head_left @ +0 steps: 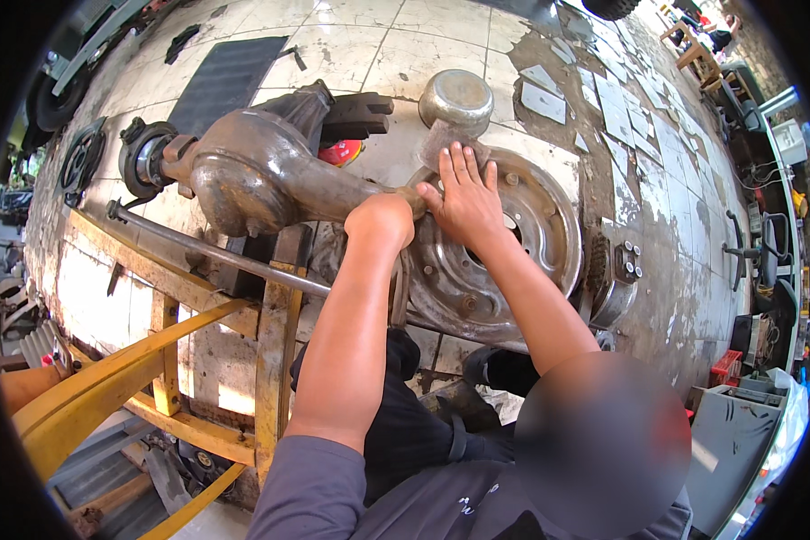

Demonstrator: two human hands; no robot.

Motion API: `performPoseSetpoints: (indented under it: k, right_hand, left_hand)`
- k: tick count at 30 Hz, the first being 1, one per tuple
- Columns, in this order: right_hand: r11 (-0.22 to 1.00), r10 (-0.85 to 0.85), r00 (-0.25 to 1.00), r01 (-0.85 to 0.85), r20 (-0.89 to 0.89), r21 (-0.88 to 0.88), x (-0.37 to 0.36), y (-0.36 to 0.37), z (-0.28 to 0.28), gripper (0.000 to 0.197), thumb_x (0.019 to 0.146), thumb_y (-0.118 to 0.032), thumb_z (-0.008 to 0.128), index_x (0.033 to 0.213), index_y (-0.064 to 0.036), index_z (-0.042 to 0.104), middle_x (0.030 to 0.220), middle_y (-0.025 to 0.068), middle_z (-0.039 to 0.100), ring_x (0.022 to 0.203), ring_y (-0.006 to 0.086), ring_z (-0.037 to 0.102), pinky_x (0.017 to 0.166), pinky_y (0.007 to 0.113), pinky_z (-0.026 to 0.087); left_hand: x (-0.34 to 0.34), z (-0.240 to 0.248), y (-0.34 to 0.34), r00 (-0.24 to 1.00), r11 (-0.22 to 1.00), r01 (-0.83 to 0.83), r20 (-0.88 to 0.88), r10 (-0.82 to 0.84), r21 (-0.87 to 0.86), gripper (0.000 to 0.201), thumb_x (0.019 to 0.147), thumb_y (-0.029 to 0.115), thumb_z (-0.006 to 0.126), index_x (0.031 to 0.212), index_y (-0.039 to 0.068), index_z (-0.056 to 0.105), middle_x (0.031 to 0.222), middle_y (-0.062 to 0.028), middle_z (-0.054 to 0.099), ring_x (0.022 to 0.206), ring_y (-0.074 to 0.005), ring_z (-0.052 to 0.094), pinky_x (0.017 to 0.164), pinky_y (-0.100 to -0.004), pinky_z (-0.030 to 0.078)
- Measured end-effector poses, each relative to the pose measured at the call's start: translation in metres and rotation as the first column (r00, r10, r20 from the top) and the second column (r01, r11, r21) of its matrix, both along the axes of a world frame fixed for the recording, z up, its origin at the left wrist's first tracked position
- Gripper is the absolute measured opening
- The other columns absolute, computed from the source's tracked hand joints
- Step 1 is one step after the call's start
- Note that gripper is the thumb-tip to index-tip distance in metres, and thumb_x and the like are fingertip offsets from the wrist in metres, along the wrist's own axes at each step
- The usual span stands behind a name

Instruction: The person scrubs the surface of a large, circular metal part, likely a brake drum, using a handheld abrasive pad. The part is mounted on a stand in a workshop environment.

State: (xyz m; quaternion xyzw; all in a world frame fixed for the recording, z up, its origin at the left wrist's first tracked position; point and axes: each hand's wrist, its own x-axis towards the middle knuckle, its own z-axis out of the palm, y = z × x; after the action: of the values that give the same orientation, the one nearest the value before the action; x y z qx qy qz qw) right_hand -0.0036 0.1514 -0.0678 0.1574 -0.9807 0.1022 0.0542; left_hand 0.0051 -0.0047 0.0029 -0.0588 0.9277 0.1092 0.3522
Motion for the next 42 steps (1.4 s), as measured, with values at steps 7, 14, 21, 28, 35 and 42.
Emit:
performPoseSetpoints:
  k: [7,14,21,28,35,42]
  right_hand:
    - [1.000,0.013,1.000,-0.013,-0.001,0.012,-0.005,-0.003,0.003,0.080,0.100,-0.062,0.033,0.152,-0.0012,0.034,0.160,0.0193,0.030,0.150,0.0329,0.026,0.119,0.061,0.014]
    - [0.999,0.039,0.999,-0.039,0.001,0.002,0.004,0.000,-0.001,0.081,0.099,-0.063,0.034,0.151,-0.0003,0.035,0.160,0.0199,0.030,0.149,0.0345,0.027,0.118,0.062,0.016]
    - [1.000,0.019,1.000,-0.019,-0.002,-0.001,0.005,-0.002,-0.004,0.078,0.100,-0.060,0.035,0.151,-0.0001,0.034,0.159,0.0204,0.031,0.148,0.0347,0.028,0.118,0.061,0.016]
    - [0.995,-0.004,0.997,-0.004,0.074,0.099,-0.014,0.000,0.006,0.082,0.100,-0.064,0.025,0.154,-0.0026,0.029,0.162,0.0176,0.025,0.151,0.0322,0.021,0.121,0.059,0.010]
    - [0.989,-0.030,0.999,0.024,0.040,0.147,-0.019,0.012,0.015,0.080,0.100,-0.063,0.028,0.153,-0.0031,0.032,0.161,0.0164,0.029,0.150,0.0307,0.024,0.120,0.060,0.011]
    - [0.987,0.005,1.000,-0.007,0.012,0.161,0.001,0.014,0.009,0.081,0.100,-0.063,0.031,0.153,-0.0020,0.032,0.161,0.0177,0.028,0.150,0.0335,0.025,0.119,0.061,0.014]
  left_hand:
    - [0.000,-0.003,-0.002,0.999,0.999,0.041,-0.022,-0.040,0.005,0.030,0.080,0.011,0.065,0.108,0.004,0.074,0.115,-0.0184,0.070,0.107,-0.0344,0.068,0.090,-0.0420,0.055]
    - [-0.004,-0.011,-0.005,0.999,0.999,0.042,-0.009,-0.042,0.005,0.031,0.080,0.012,0.066,0.109,0.002,0.073,0.114,-0.0191,0.070,0.107,-0.0344,0.068,0.090,-0.0417,0.056]
    - [-0.004,-0.009,-0.005,0.998,0.998,0.057,0.008,-0.057,-0.001,0.030,0.079,0.013,0.067,0.107,0.002,0.074,0.113,-0.0192,0.071,0.107,-0.0338,0.068,0.090,-0.0406,0.055]
    - [-0.005,-0.003,-0.003,0.995,0.998,0.055,0.081,-0.052,-0.029,0.032,0.083,0.010,0.066,0.114,0.011,0.074,0.125,-0.0115,0.069,0.116,-0.0288,0.066,0.091,-0.0397,0.056]
    - [-0.001,-0.005,-0.005,0.999,1.000,0.016,0.038,-0.017,0.022,0.029,0.080,0.012,0.066,0.105,0.001,0.073,0.112,-0.0192,0.071,0.105,-0.0338,0.069,0.089,-0.0415,0.056]
    - [-0.001,0.002,-0.002,0.997,0.999,0.033,0.064,-0.033,-0.012,0.033,0.083,0.009,0.067,0.116,0.012,0.073,0.124,-0.0099,0.069,0.115,-0.0281,0.067,0.088,-0.0406,0.056]
